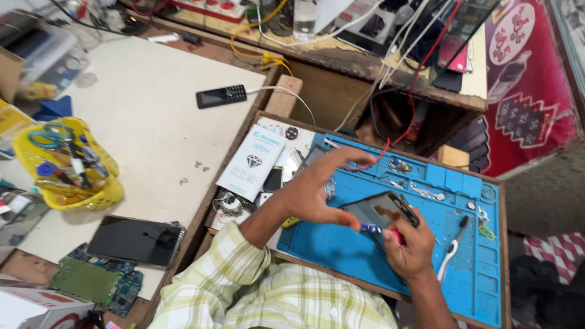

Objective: The person disassembles a smartphone by prying open the back cover and removing the battery. They then use a toothbrush to clean the internal components and the battery before placing the battery back into the phone.

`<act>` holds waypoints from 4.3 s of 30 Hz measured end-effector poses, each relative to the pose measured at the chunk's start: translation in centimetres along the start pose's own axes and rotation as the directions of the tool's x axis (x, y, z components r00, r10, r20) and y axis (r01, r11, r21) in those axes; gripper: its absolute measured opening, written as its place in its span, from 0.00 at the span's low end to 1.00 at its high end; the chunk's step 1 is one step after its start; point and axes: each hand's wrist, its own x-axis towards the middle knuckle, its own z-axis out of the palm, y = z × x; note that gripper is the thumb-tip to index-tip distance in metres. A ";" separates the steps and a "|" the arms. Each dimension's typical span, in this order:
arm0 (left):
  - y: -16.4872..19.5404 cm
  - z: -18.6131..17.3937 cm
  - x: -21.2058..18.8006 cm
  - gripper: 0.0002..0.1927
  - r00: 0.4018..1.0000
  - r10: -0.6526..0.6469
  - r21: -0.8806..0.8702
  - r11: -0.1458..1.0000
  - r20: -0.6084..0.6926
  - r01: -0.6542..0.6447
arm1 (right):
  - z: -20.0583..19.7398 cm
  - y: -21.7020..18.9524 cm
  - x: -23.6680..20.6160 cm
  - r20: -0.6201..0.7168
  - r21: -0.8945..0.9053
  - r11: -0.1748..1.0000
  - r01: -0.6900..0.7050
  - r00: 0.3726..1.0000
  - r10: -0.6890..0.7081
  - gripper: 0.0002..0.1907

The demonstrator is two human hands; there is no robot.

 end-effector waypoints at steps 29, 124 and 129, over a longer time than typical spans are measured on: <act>-4.0 8.4 -0.9 0.24 0.998 -0.015 -0.220 0.975 -0.066 0.000 | -1.8 -1.3 -1.9 -0.265 0.413 0.896 -0.160 0.921 0.286 0.28; -3.3 10.5 -1.6 0.36 1.000 0.003 0.235 0.972 0.006 -0.005 | -6.6 -3.4 -6.7 -0.037 0.009 0.997 -0.071 0.997 0.071 0.20; -3.4 10.7 -1.5 0.37 1.000 0.009 0.255 0.967 0.021 -0.014 | -8.2 -5.0 -5.6 0.020 -0.047 0.998 -0.036 0.999 0.037 0.21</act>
